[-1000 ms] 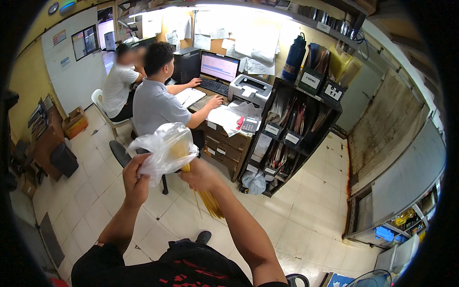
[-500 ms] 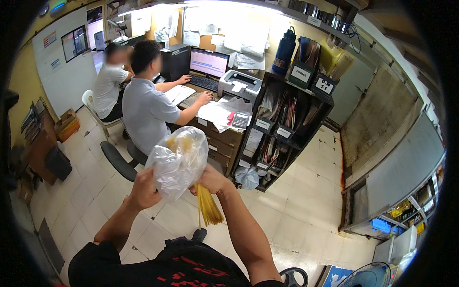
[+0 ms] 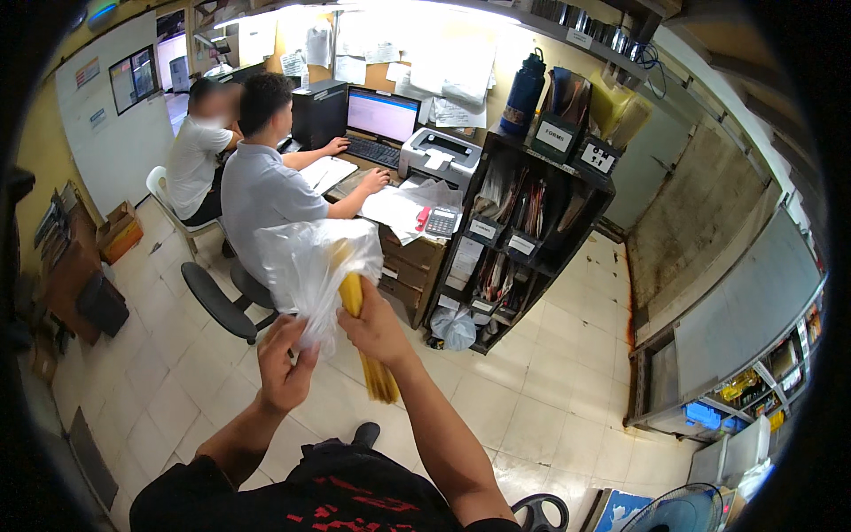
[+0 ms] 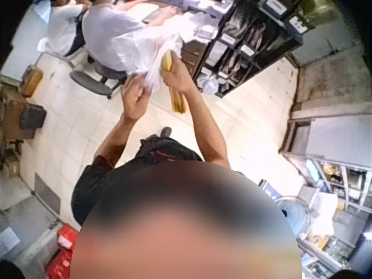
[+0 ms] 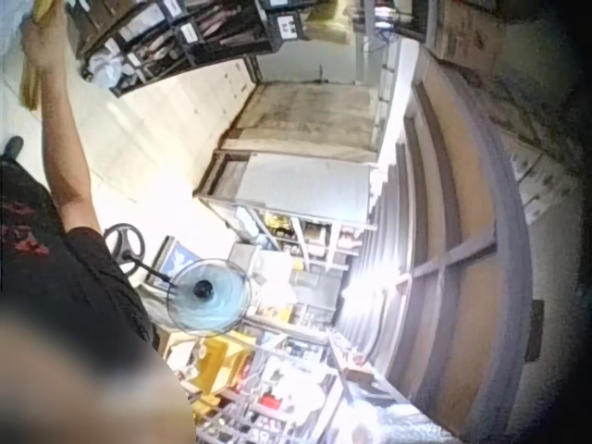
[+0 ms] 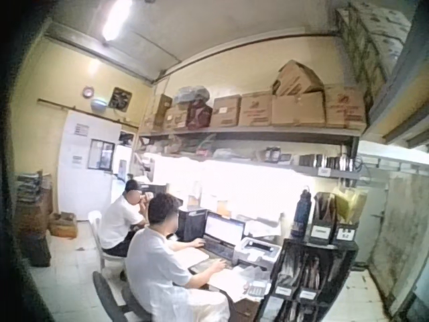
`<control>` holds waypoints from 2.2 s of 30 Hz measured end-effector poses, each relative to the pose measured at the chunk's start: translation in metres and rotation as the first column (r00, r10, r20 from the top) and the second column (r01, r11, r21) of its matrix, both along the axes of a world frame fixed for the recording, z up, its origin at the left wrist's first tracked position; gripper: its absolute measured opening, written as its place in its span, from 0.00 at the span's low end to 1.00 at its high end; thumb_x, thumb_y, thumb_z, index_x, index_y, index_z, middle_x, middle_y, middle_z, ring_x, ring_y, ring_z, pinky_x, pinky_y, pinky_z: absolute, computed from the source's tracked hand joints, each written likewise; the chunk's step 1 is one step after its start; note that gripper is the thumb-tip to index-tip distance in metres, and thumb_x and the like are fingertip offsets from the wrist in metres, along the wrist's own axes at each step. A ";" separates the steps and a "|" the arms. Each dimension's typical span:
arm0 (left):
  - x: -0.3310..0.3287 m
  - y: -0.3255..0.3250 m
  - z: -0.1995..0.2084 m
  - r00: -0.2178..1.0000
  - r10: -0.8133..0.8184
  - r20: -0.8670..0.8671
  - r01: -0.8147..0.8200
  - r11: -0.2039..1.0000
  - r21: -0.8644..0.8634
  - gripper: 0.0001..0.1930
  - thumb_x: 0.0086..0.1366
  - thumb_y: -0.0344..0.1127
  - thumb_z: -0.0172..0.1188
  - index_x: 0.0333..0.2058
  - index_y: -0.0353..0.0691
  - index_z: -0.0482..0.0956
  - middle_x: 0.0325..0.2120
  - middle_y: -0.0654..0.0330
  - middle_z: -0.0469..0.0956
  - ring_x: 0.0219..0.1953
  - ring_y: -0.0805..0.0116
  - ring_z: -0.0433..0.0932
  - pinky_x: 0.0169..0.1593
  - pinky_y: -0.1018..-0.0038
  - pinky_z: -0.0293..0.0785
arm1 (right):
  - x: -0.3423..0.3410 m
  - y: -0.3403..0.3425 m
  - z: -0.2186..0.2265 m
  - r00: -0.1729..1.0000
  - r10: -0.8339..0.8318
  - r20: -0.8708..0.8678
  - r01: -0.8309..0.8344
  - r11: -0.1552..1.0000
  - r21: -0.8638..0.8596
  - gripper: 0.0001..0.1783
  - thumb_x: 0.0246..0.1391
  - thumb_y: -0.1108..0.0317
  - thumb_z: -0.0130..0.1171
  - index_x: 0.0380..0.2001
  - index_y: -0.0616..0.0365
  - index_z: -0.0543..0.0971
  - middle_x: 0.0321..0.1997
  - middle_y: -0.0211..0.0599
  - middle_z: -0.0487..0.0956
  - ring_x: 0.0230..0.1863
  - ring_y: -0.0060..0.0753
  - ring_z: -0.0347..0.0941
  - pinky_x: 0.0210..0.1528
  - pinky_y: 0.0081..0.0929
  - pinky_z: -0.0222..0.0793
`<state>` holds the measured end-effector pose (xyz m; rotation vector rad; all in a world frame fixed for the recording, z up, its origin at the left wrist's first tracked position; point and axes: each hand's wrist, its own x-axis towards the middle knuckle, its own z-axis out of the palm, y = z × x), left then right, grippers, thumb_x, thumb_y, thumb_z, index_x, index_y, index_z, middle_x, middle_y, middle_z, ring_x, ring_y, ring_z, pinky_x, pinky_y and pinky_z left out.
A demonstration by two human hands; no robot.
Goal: The person writes on a document at a desk, then walks to a storage shelf to retrieve a plastic bag. They place a bundle of spaghetti into the bag, weigh it on a scale, and place the bagged pasta into a cardboard box.
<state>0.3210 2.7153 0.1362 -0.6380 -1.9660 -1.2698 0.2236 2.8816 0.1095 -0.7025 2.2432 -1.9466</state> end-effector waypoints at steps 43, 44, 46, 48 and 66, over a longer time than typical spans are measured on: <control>-0.050 0.054 -0.163 0.852 -0.029 0.523 0.313 0.829 -0.463 0.22 0.56 0.27 0.59 0.52 0.43 0.74 0.32 0.51 0.80 0.34 0.53 0.82 0.35 0.59 0.79 | 0.014 0.168 -0.291 0.519 0.154 0.841 0.526 0.718 -0.455 0.14 0.60 0.59 0.56 0.45 0.55 0.78 0.35 0.42 0.81 0.31 0.43 0.80 0.36 0.44 0.80; -0.054 0.058 -0.185 0.858 -0.028 0.512 0.303 0.834 -0.461 0.21 0.55 0.26 0.58 0.50 0.42 0.74 0.31 0.51 0.79 0.33 0.53 0.82 0.35 0.59 0.79 | 0.022 0.178 -0.307 0.501 0.086 0.861 0.566 0.720 -0.402 0.15 0.61 0.57 0.55 0.46 0.54 0.77 0.34 0.42 0.81 0.30 0.42 0.80 0.35 0.44 0.80; -0.056 0.073 -0.222 0.810 -0.128 0.572 0.320 0.914 -0.248 0.17 0.58 0.25 0.57 0.48 0.40 0.74 0.31 0.53 0.79 0.33 0.57 0.82 0.35 0.61 0.80 | 0.040 0.188 -0.327 0.400 0.005 0.916 0.742 0.586 -0.327 0.13 0.59 0.59 0.55 0.44 0.53 0.77 0.30 0.39 0.80 0.30 0.40 0.79 0.34 0.42 0.79; -0.054 0.098 -0.250 0.686 -0.299 0.664 0.301 0.947 0.117 0.14 0.61 0.23 0.54 0.46 0.39 0.73 0.31 0.56 0.78 0.32 0.62 0.81 0.35 0.64 0.81 | 0.058 0.193 -0.332 0.400 -0.014 0.917 0.857 0.360 -0.368 0.08 0.55 0.62 0.58 0.35 0.53 0.79 0.25 0.36 0.80 0.30 0.42 0.79 0.34 0.42 0.78; -0.048 0.318 -0.284 0.146 -0.657 0.739 0.943 0.318 0.097 0.08 0.65 0.26 0.53 0.42 0.36 0.76 0.19 0.65 0.69 0.21 0.78 0.66 0.27 0.77 0.64 | 0.217 0.344 -0.377 -0.180 -0.159 0.971 0.516 -0.855 -0.044 0.13 0.59 0.59 0.55 0.37 0.57 0.80 0.33 0.42 0.81 0.34 0.41 0.77 0.36 0.40 0.75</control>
